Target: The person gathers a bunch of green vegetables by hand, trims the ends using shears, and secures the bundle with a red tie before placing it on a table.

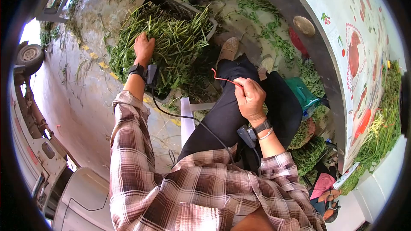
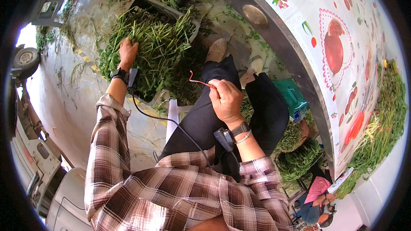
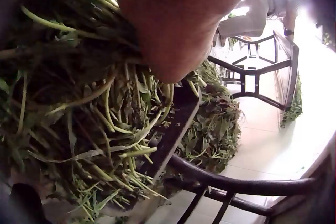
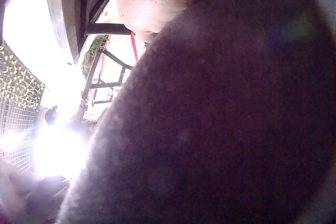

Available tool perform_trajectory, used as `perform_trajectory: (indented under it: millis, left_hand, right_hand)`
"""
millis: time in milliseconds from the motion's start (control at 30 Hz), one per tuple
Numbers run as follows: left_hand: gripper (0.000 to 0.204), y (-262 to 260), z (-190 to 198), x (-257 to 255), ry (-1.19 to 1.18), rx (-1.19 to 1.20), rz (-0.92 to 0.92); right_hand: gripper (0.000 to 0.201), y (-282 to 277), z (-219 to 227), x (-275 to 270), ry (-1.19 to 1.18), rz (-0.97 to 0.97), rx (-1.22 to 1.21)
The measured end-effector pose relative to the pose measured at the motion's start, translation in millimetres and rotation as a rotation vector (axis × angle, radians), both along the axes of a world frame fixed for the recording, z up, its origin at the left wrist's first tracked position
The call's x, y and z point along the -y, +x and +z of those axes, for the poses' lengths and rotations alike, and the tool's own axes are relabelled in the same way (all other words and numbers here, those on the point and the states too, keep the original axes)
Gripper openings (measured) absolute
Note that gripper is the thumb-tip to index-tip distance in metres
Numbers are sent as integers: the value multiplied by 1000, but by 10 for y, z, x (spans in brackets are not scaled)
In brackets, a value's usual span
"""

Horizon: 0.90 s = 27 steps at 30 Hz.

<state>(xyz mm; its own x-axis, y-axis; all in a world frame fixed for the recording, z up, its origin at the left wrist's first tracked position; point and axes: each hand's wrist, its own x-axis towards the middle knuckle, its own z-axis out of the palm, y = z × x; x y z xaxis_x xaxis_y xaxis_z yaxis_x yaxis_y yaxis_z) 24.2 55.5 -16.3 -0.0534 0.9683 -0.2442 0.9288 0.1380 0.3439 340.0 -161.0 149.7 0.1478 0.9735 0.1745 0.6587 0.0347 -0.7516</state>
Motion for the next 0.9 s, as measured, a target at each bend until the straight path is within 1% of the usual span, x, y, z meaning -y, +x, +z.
perform_trajectory:
  millis: [67, 100, 200, 400, 533, 600, 667, 733, 867, 900]
  left_hand:
    - [51, 22, -27, -11, 35, -80, -63]
    - [51, 27, -36, -24, 34, -80, -64]
    - [59, 33, -73, -86, -45, -158, -90]
    - [58, 50, 21, -94, -98, -169, -174]
    - [60, 68, 19, -109, -96, -170, -159]
    - [62, 70, 4, -154, -156, -242, -107]
    - [59, 102, 74, -166, -114, -229, -123]
    - [49, 125, 122, -201, -156, -285, -174]
    - [42, 141, 193, -194, -163, -307, -185]
    - [41, 139, 216, -183, -200, -300, -158]
  right_hand:
    - [14, -2, -24, -6, 47, 4, -3]
    - [14, 4, -20, -2, 46, 3, -2]
    - [11, 11, -2, 6, -8, 23, 2]
    - [12, 1, 10, -12, -8, 34, 10]
    - [13, -6, 6, -17, 12, 28, 5]
    - [12, -1, 10, -19, 7, 39, 8]
    - [12, -3, 1, -15, 3, 33, 18]
    - [12, -9, 13, -23, 0, 29, 9]
    - [11, -6, 9, -23, 7, 22, -1]
    - [11, -3, 0, -20, 9, 21, -3]
